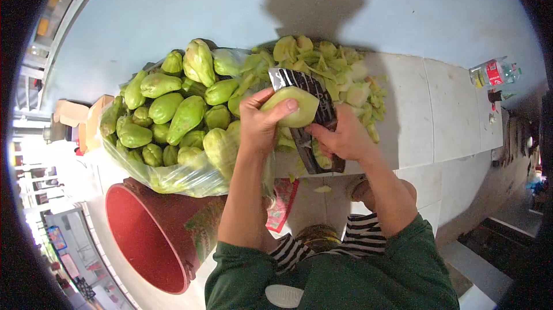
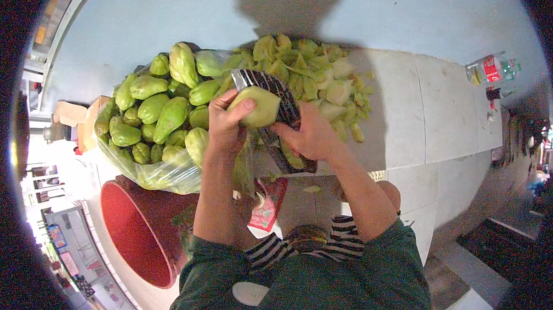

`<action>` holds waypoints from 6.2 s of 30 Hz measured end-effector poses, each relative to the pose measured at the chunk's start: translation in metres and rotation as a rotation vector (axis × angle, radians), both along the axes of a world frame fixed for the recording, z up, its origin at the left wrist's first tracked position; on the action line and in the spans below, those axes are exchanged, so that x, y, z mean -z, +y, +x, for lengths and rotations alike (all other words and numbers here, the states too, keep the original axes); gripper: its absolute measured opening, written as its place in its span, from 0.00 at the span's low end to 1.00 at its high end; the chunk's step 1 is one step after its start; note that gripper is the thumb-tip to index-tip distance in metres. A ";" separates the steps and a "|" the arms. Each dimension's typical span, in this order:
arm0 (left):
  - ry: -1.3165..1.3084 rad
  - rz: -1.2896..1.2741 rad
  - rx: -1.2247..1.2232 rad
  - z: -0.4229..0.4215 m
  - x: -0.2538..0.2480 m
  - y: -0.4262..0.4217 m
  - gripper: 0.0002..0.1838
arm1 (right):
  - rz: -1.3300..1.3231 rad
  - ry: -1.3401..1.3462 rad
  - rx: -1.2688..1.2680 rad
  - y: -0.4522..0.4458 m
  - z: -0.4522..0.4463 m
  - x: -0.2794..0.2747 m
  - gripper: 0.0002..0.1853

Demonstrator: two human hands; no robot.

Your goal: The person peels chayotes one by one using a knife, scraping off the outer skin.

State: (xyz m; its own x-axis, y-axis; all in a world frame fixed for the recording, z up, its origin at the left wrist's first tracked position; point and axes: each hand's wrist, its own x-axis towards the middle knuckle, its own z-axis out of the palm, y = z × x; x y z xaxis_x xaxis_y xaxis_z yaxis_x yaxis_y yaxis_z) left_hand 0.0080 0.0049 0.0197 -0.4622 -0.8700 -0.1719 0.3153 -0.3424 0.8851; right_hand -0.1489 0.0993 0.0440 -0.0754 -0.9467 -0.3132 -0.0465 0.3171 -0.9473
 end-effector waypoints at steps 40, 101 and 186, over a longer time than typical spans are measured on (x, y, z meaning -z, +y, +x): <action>0.075 0.048 0.201 -0.019 0.005 0.010 0.44 | -0.079 -0.091 -0.015 0.002 0.010 0.027 0.10; 0.668 0.406 -0.094 0.021 -0.011 -0.023 0.29 | 0.046 -0.020 0.232 -0.009 -0.033 0.020 0.21; 0.433 -0.201 -0.489 0.007 0.028 -0.027 0.32 | -0.750 0.927 -0.139 0.014 0.045 0.045 0.13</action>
State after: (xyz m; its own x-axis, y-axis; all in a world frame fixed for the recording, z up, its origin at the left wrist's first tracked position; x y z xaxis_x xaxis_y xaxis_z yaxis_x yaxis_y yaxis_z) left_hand 0.0147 -0.0222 -0.0082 0.0012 -0.9920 0.1265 0.7321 0.0870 0.6756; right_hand -0.1036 0.1136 -0.0008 0.1366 -0.8881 0.4389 -0.7986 -0.3608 -0.4817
